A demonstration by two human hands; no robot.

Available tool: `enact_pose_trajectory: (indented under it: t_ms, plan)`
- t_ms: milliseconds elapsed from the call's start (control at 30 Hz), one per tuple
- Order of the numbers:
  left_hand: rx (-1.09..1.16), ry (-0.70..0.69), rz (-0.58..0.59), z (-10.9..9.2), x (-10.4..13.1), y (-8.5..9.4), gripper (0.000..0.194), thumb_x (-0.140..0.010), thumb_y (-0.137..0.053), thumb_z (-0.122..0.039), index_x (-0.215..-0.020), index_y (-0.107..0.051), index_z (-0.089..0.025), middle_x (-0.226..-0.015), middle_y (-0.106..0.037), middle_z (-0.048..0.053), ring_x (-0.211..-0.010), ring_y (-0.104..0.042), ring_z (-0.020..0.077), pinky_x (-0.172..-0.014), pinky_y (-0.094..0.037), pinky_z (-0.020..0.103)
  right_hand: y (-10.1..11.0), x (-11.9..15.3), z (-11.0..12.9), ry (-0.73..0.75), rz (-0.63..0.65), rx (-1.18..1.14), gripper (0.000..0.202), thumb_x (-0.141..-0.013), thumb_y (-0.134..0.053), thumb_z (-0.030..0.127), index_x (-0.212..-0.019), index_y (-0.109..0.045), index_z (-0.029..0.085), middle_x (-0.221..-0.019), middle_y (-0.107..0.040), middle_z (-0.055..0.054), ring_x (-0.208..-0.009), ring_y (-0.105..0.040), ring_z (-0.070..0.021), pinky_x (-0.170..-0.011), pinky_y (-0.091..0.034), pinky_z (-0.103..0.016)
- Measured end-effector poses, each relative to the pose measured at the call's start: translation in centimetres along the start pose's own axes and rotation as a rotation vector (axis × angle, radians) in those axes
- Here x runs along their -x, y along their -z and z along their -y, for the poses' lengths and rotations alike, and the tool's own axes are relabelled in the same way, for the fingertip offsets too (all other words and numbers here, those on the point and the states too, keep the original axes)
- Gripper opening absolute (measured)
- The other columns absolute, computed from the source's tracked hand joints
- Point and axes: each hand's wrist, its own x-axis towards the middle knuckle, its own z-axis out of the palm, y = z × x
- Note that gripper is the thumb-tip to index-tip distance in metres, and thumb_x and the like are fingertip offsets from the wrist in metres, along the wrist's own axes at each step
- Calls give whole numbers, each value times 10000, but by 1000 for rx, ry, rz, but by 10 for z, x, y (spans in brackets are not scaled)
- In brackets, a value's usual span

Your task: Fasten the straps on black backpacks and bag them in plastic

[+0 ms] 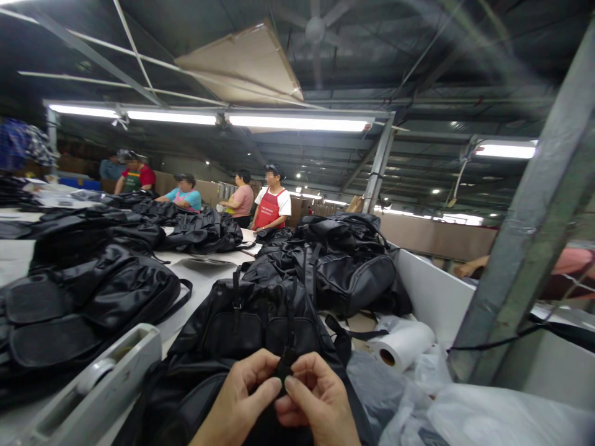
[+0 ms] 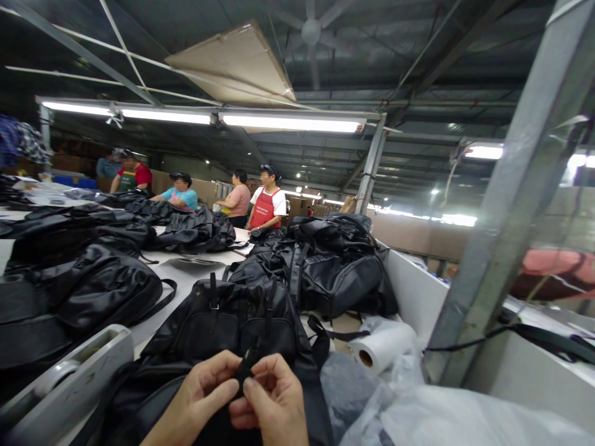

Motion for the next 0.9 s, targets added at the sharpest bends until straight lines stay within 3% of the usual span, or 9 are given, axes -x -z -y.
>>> enact_pose_trajectory:
  t_ms: [167,333,533,767,900]
  plan:
    - [-67,32,-72,5,-2,0,172,-870,-553,-291,-845,-659,-158,-799,-673,17,-797,-612,183,-731,-441,265,2,-2,-4,27,53,6,494,-629,-858,511,-807,-537,181,-652,-636,30,-533,-697,-167,-472,-565,-241]
    - [-215,23,-180,13,-2,-3,217,-891,-522,-327,-790,-628,-166,-699,-607,-7,-693,-557,162,-652,-413,254,1,-3,-5,50,116,71,542,-608,-874,485,-931,-544,202,-627,-524,111,-484,-678,-134,-438,-529,-192]
    - [-307,-6,-228,11,0,-6,261,-922,-491,-343,-769,-619,-174,-660,-592,-17,-649,-544,150,-621,-396,242,-2,-2,-11,133,43,138,442,-655,-847,450,-891,-573,196,-558,-487,122,-450,-649,-123,-431,-514,-191]
    - [-64,72,-57,0,-1,4,212,-858,-561,-358,-844,-626,-157,-751,-634,13,-719,-577,165,-682,-435,261,-7,1,-11,179,-4,205,458,-637,-829,563,-779,-613,185,-558,-605,51,-451,-646,-141,-434,-524,-217]
    - [-137,37,-155,4,0,0,201,-854,-555,-349,-807,-621,-166,-694,-613,-1,-666,-561,152,-633,-419,243,-6,-1,-13,184,-14,239,495,-631,-809,622,-762,-617,184,-536,-631,28,-443,-643,-155,-434,-529,-234]
